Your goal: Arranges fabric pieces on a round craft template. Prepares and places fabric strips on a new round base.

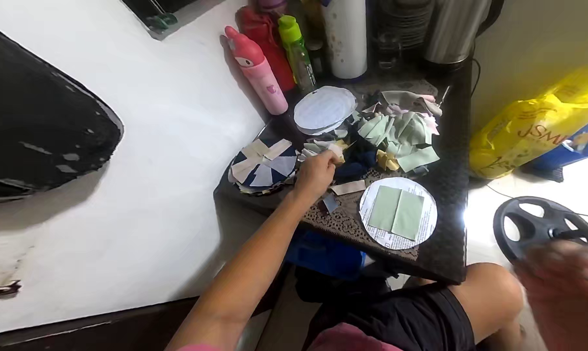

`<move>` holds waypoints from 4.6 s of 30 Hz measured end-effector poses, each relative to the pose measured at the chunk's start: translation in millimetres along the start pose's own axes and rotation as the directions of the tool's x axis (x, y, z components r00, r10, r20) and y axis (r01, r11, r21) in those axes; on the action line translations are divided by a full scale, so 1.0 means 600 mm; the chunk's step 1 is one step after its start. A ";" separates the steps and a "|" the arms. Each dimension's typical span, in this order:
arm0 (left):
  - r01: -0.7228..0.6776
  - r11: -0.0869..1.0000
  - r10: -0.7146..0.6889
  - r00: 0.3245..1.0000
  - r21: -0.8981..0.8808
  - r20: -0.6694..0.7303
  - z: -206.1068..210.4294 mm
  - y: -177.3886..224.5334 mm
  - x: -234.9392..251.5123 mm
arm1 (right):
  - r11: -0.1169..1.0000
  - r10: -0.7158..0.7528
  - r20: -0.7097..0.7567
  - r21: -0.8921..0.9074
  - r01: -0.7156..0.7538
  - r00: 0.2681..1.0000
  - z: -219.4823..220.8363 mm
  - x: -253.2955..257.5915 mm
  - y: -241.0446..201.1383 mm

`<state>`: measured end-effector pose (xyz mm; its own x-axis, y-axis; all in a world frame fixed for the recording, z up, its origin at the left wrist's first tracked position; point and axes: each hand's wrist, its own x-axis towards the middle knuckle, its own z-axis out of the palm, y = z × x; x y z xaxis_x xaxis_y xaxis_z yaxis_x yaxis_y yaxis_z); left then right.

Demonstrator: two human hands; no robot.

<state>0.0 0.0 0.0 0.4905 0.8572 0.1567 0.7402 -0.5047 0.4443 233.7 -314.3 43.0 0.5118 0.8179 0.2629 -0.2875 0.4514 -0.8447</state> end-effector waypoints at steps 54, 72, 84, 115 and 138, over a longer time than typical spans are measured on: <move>-0.242 0.763 0.330 0.943 -0.600 0.040 0.056 0.171 -0.295 | 0.860 0.510 -0.082 0.036 -0.509 0.856 0.056 -0.100 0.128; -0.034 0.685 0.293 0.928 -0.728 0.232 0.090 0.196 -0.321 | 0.881 0.474 -0.223 0.116 -0.460 0.852 0.029 -0.171 0.147; -0.023 0.722 0.290 0.918 -0.691 0.272 0.093 0.197 -0.322 | 0.910 0.410 -0.260 0.064 -0.409 0.874 0.028 -0.180 0.161; -0.231 0.887 0.391 0.836 -0.400 0.384 0.156 0.209 -0.333 | 0.620 0.292 -0.514 -0.540 -0.569 0.806 -0.074 -0.281 0.152; 0.767 0.315 0.241 0.505 -0.559 0.829 0.124 0.248 -0.305 | 0.921 0.203 -0.482 -0.203 -0.334 0.852 -0.085 -0.259 0.133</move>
<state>54.9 -239.5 -28.1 0.8073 0.2268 -0.5449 0.3521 0.5558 0.7531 172.6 -423.6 -89.2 0.7683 0.6166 -0.1718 -0.2710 0.0702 -0.9600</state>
